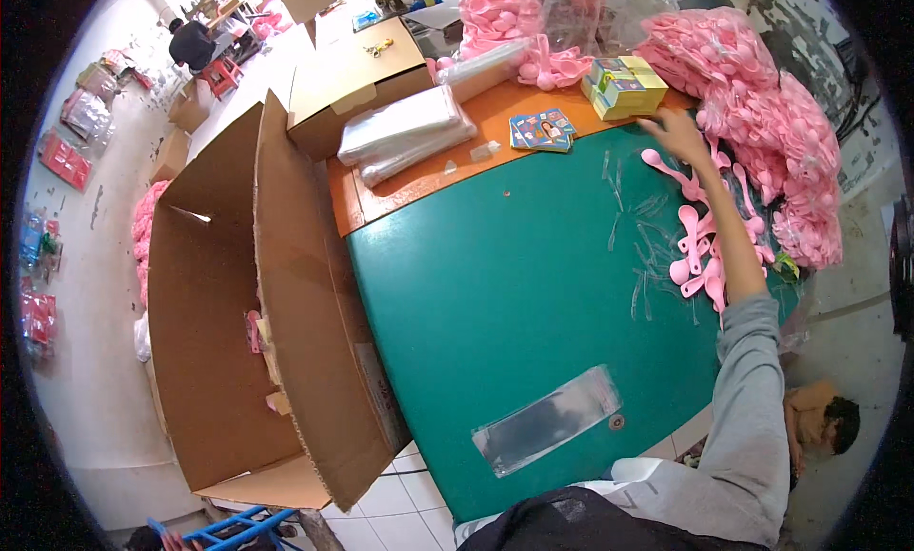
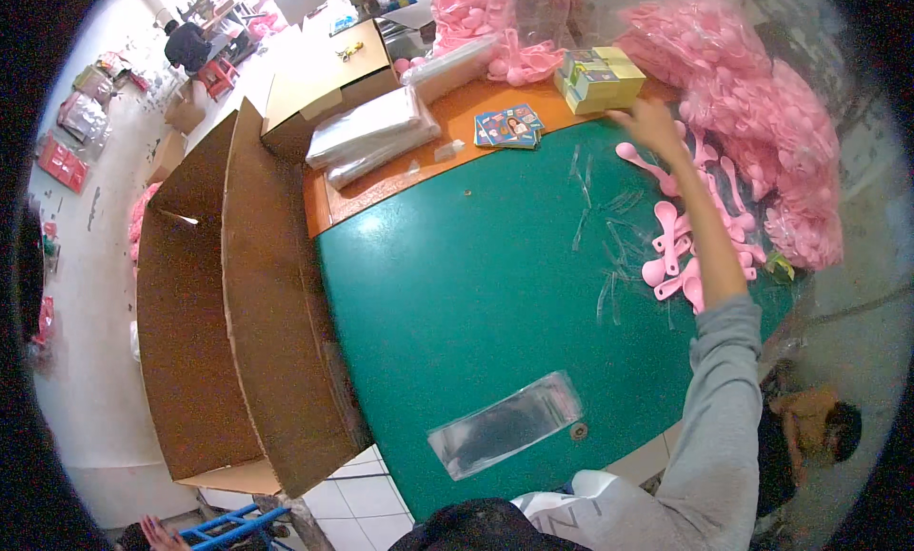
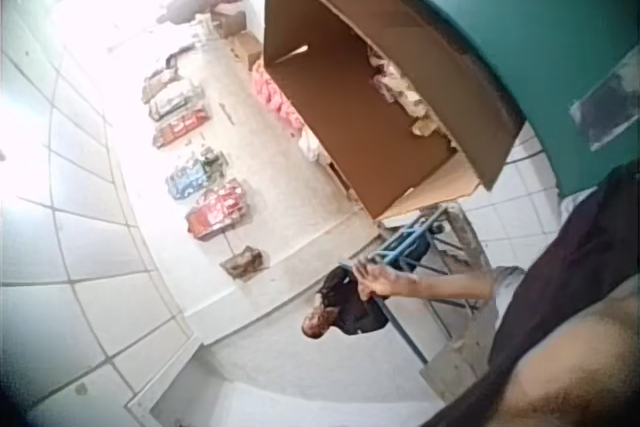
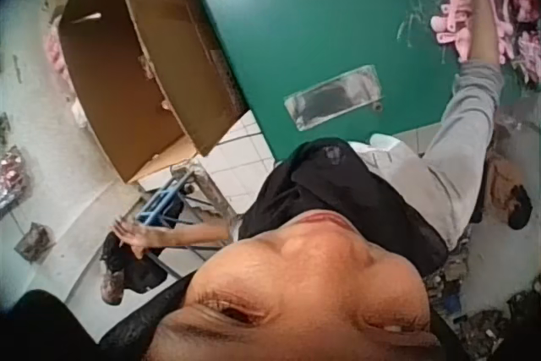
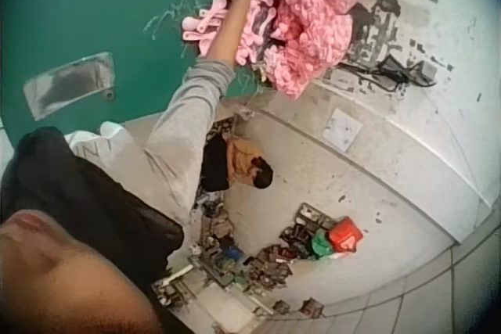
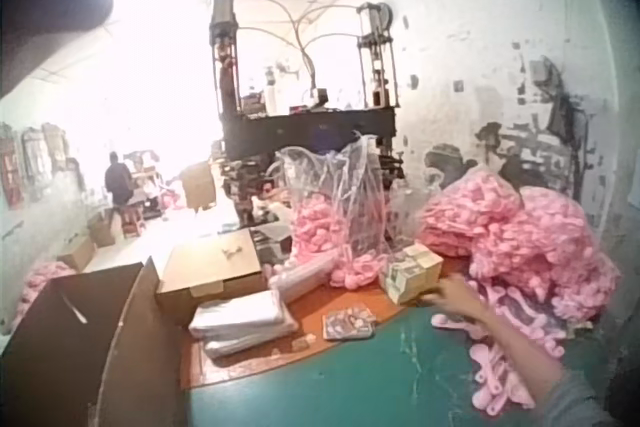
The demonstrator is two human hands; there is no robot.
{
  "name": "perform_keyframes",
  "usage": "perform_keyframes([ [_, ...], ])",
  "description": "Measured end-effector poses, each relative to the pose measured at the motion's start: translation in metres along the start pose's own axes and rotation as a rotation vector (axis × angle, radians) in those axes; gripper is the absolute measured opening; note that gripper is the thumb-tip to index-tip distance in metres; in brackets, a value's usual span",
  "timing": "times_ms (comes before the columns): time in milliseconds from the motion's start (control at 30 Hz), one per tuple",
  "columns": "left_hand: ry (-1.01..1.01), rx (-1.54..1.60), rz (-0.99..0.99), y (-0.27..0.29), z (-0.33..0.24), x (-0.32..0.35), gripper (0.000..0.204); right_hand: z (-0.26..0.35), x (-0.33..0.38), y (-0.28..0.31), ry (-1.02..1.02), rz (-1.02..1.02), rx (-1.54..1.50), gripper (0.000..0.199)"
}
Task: Packaging pink plastic spoons into plastic bags with labels and backing cards.
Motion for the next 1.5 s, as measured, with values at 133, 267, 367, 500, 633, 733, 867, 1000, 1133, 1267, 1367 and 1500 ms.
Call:
perform_keyframes([
  [133,0.060,0.043,-0.310,0.035,-0.018,0.031,0.040,-0.091,0.024,-0.047,-0.212,-0.114,0.189,0.052],
  [267,-0.003,0.016,-0.320,0.020,-0.045,0.034,0.037,-0.063,0.048,-0.061,-0.094,-0.119,0.035,0.050],
  [367,-0.123,-0.052,-0.221,-0.006,-0.062,0.032,0.040,-0.019,0.071,-0.057,0.092,-0.136,-0.030,0.040],
  [500,-0.040,0.130,0.001,-0.063,-0.089,0.042,0.044,0.039,0.108,-0.041,0.255,0.028,-0.340,0.034],
  [633,-0.026,0.282,0.042,-0.081,-0.099,0.055,0.042,0.084,0.158,0.008,0.194,0.136,-0.457,0.041],
  [733,-0.108,0.335,0.066,-0.077,-0.103,0.066,0.041,0.093,0.208,0.027,0.160,0.141,-0.339,0.054],
  [867,-0.179,0.253,-0.117,-0.070,-0.117,0.090,0.040,0.070,0.261,0.020,0.014,-0.046,0.055,0.072],
  [1000,-0.425,0.358,-0.274,-0.075,-0.133,0.128,0.038,0.051,0.244,0.006,-0.034,-0.073,0.052,0.070],
  [1133,-0.735,0.622,0.554,-0.126,-0.166,0.171,0.028,0.022,0.188,-0.009,-0.017,-0.133,0.180,0.059],
  [1267,-0.452,0.580,0.592,-0.132,-0.162,0.202,0.025,0.063,0.158,0.012,0.131,-0.328,0.121,0.045],
  [1367,-0.202,0.595,0.690,-0.154,-0.155,0.217,0.006,0.123,0.175,0.008,0.149,-0.041,-0.228,0.031],
  [1500,-0.264,0.601,0.897,-0.173,-0.166,0.225,0.020,0.167,0.178,0.000,0.372,0.087,-0.267,0.027],
])
Point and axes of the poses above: each hand's wrist, its own x-axis away from the middle knuckle, its own y-axis out of the back of the hand, z = x × y, the point moved 6 cm from there along -x, towards the middle knuckle, and after that the axes turned 1 degree about -z, right-handed, at the moved point
